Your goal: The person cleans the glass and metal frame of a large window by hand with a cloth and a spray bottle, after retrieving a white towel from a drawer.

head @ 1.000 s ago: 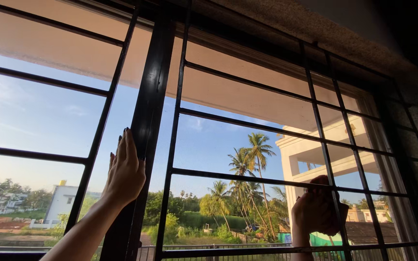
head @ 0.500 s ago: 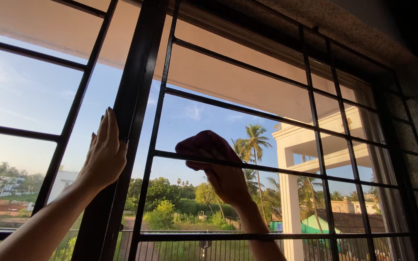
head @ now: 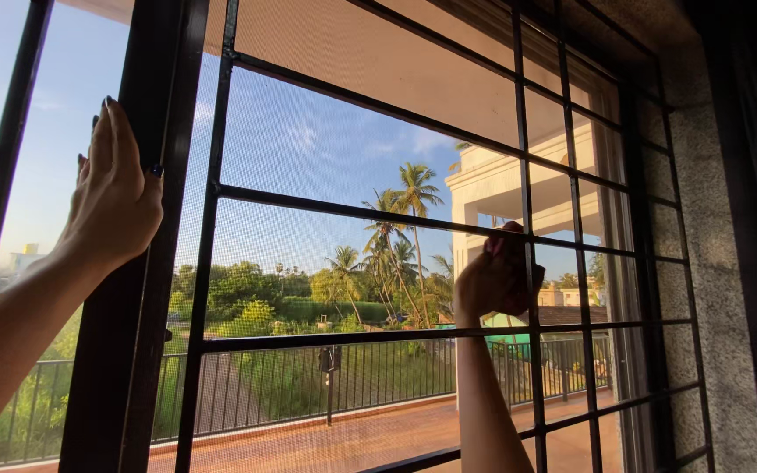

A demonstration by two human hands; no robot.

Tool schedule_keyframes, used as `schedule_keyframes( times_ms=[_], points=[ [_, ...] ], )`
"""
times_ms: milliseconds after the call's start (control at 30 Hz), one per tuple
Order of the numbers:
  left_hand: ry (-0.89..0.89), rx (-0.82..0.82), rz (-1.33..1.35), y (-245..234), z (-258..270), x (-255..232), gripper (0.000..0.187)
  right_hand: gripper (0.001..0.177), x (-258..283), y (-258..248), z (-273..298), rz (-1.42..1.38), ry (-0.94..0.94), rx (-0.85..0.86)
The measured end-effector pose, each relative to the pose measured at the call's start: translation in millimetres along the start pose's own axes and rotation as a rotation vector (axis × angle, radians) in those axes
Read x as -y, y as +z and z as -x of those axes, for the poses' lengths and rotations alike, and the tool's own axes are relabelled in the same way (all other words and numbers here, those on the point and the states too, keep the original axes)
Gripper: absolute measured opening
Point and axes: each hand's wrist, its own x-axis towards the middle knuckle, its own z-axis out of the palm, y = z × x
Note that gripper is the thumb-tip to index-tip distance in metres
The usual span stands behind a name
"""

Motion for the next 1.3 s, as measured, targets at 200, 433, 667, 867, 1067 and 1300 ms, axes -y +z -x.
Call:
schedule_keyframes(
  times_ms=[200, 433, 667, 867, 1067, 1300],
  points=[
    [0.033, -0.021, -0.008, 1, 3, 2, 0.084, 0.041, 176, 30, 42, -0.203, -0.262, 0.275],
    [0.02, -0.005, -0.021, 0, 4, 3, 0.084, 0.047, 201, -18, 63, -0.366, -0.663, 0.795],
    [0.026, -0.02, -0.047, 4, 7, 4, 0.083, 0.043, 28, -51, 10, 0.129, -0.408, -0.031],
    [0.071, -0.04, -0.075, 8, 6, 13, 0.084, 0.05, -61, -82, 13, 0.207, 0.154, -0.026],
    [0.082, -0.067, -0.076, 7, 6, 15, 0.083, 0.057, 48, -15, 67, 0.193, 0.044, 0.095],
    [0.049, -0.063, -0.054, 2, 7, 11, 0.084, 0.055, 207, -51, 120, -0.317, -0.328, 0.814]
  ],
)
